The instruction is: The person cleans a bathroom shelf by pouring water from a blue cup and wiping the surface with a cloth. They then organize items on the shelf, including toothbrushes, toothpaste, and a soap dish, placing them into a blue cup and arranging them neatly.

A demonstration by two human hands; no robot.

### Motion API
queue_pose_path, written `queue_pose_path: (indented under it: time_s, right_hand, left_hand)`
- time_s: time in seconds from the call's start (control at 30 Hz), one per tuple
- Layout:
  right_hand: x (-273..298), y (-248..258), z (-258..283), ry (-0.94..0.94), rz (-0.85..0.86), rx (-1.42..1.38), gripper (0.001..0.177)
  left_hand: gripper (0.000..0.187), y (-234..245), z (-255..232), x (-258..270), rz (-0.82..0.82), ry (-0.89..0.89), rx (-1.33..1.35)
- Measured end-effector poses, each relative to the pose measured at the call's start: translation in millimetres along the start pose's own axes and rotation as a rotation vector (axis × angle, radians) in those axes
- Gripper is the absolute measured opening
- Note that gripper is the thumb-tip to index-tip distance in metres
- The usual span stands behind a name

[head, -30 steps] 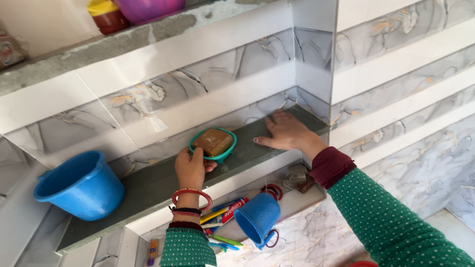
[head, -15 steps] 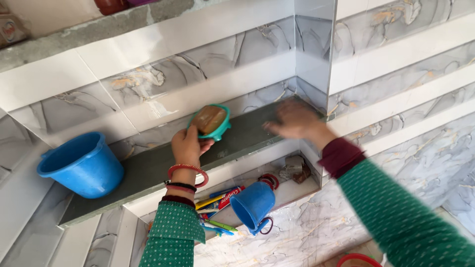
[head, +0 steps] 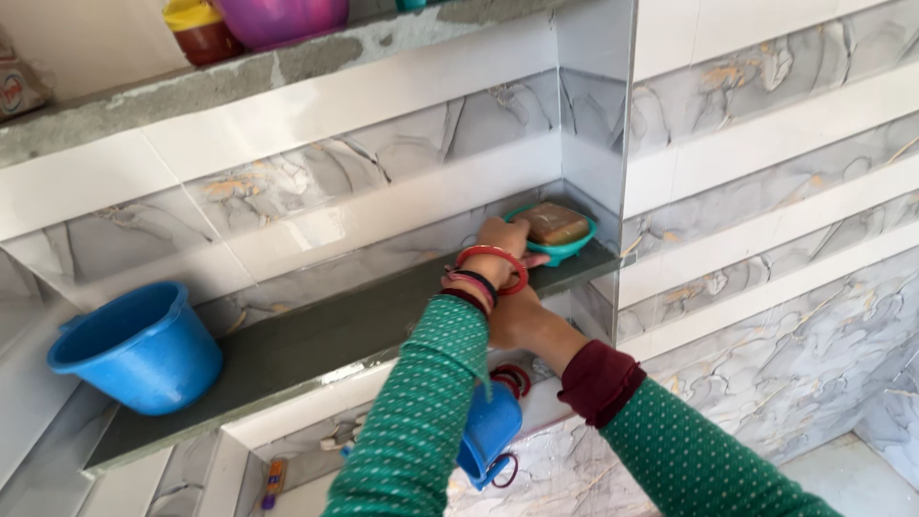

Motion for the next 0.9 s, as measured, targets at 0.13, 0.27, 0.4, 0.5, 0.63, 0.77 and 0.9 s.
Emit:
queue_pose_path:
  time_s: [0.13,0.27,0.4,0.5,0.63,0.77,0.9]
  right_hand:
    - [0,-6,-6,0.156,-0.22,0.17,0.075]
    - [-8,-8,-6,-0.186,0.423,0.052,0.047]
    - [-19,8,-3,0.104,0.029,-0.033,0.051]
    - [-40,8,-14,0.045,0.056,-0.004,0.069]
    - [-56,4,-34,-0.439,0.279,0.054,0.092]
    - [-76,0,11,-0.568,0.285,-0.029,0.108]
    - [-94,2,95,-0.4,0.385,0.016,0.104]
  left_hand:
    - [0.034,-8,3,-21,0.067,0.111,-0.064]
    - [0.039,19,1,-20,0.12,0.109,-0.105]
    - [0.043,85,-18,41,-0.211,-0.307,-0.641]
    - [0.042,136,-13,136,-0.513,-0.603,-0.905]
    - [0.029,188,1,239,-0.74,-0.637,-1.21]
    - [0.021,210,24,271,-0.77,-0.582,-1.403]
    - [0.022,205,29,275,-0.845,-0.753,-1.283]
Point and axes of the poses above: each hand's wrist, its own x-axis away from the middle knuckle, its own y-axis out of the back of the hand, z = x × y, the point moved 3 cm from there along -x, towards the middle knuckle, and after that the axes turned 13 degrees about z, right-handed, at the moved point
